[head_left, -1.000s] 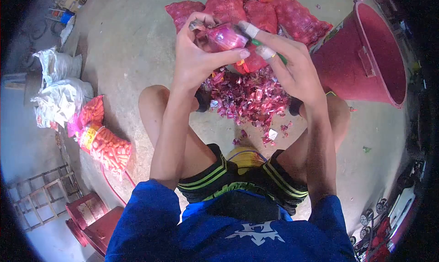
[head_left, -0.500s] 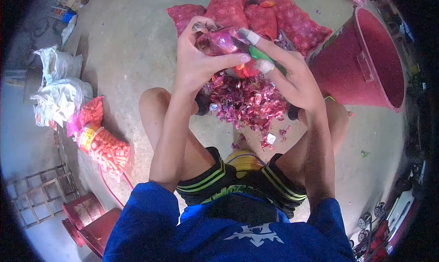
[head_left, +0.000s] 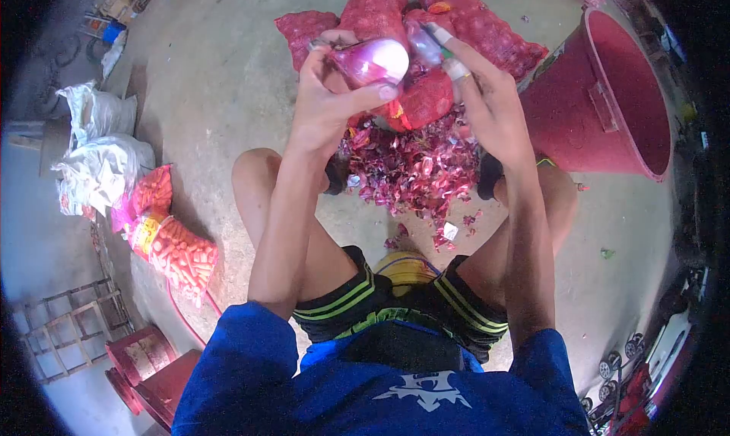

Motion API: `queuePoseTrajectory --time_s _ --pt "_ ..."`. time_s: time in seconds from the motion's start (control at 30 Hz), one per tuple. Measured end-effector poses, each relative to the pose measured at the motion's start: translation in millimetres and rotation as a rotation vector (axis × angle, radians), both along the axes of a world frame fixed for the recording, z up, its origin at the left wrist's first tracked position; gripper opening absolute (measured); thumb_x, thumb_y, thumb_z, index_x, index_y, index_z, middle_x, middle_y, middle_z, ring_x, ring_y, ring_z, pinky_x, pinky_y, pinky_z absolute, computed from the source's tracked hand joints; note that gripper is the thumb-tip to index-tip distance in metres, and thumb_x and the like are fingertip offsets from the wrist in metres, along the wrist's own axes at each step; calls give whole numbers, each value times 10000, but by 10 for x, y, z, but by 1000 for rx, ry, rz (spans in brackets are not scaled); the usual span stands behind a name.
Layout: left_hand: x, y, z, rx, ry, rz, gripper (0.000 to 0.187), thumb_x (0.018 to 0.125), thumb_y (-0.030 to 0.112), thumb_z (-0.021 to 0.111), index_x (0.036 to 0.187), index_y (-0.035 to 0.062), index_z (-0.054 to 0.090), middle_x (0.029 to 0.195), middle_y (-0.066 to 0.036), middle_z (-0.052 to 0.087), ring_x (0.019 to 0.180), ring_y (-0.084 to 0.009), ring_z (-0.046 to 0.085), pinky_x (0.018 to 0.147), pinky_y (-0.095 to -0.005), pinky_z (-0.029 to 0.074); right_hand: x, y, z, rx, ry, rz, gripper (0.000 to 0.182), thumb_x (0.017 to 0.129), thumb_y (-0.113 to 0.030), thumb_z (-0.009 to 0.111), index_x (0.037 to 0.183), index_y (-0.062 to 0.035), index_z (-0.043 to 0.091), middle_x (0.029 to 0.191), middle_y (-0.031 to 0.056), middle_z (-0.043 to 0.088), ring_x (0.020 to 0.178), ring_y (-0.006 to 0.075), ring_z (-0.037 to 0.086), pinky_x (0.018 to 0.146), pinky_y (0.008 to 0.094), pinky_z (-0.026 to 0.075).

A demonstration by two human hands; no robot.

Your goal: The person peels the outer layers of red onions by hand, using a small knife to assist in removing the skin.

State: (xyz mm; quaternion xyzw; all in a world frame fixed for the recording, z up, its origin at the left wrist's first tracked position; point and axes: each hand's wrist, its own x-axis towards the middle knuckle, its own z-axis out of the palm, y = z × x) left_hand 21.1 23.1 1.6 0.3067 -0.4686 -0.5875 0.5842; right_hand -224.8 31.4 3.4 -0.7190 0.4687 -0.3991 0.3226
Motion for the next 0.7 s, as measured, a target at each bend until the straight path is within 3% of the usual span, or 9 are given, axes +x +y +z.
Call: queuePoseTrajectory --time_s 0.07,0.1,0.2,0.27,0.37,0.47,0.5,0.63,0.7 --pt "27 1 -42 14 241 -102 691 766 -100 868 1335 69 514 1329 -99 625 1249 -214 651 1120 -428 535 13 -18 -68 28 -95 -72 458 1048 -107 555 1502 -72 605 781 70 603 697 93 534 676 319 500" --pt "27 -3 -69 12 239 -102 691 766 -100 868 1335 69 514 1329 -99 625 1249 -214 651 1120 -428 535 13 -24 -81 26 -96 -71 458 1048 -107 555 1502 -72 605 781 70 603 697 93 534 676 319 500" --pt "6 -35 -158 8 494 -186 596 903 -10 787 1418 84 502 1411 -109 618 1331 -259 617 1192 -471 475 37 16 -4 79 -235 -24 532 1065 -143 554 1590 -83 500 786 34 615 756 87 562 718 295 492" --pt "25 -54 -155 215 566 -258 500 1010 119 704 1466 97 499 1437 -110 619 1372 -287 593 1207 -470 462 86 100 114 245 -265 -17 605 1069 -155 559 1648 -83 399 819 23 623 794 91 573 747 275 481" --pt "-52 -29 -162 246 567 -212 487 1044 232 677 1478 85 514 1436 -142 620 1393 -291 573 1222 -452 446 154 177 142 188 -313 99 645 1049 -132 574 1658 -72 368 857 54 651 801 106 595 771 288 500" --pt "-118 -13 -180 301 586 -271 460 1050 254 670 1454 76 542 1435 -159 614 1383 -291 572 1227 -437 435 274 190 29 63 -358 169 665 1015 -84 585 1649 -67 383 907 102 696 841 128 638 819 321 527" --pt "-143 0 -191 305 586 -274 460 1050 254 670 1454 76 542 1435 -159 614 1383 -291 572 1227 -437 435 297 179 22 -3 -305 128 681 981 -40 588 1635 -60 400 1015 173 746 906 173 701 861 348 540" --pt "-186 -2 -255 329 675 -407 439 1057 280 667 1435 82 567 1402 -147 637 1342 -280 589 1234 -428 421 339 101 -40 -199 -334 98 640 964 -19 588 1591 -47 465 1100 232 753 920 256 757 839 364 556" --pt "-190 -11 -286 333 712 -428 425 1062 298 663 1422 87 580 1393 -131 647 1330 -269 595 1235 -428 417 304 92 -37 -205 -231 107 593 946 -9 610 1534 -41 538 1135 258 746 901 347 773 805 381 573"
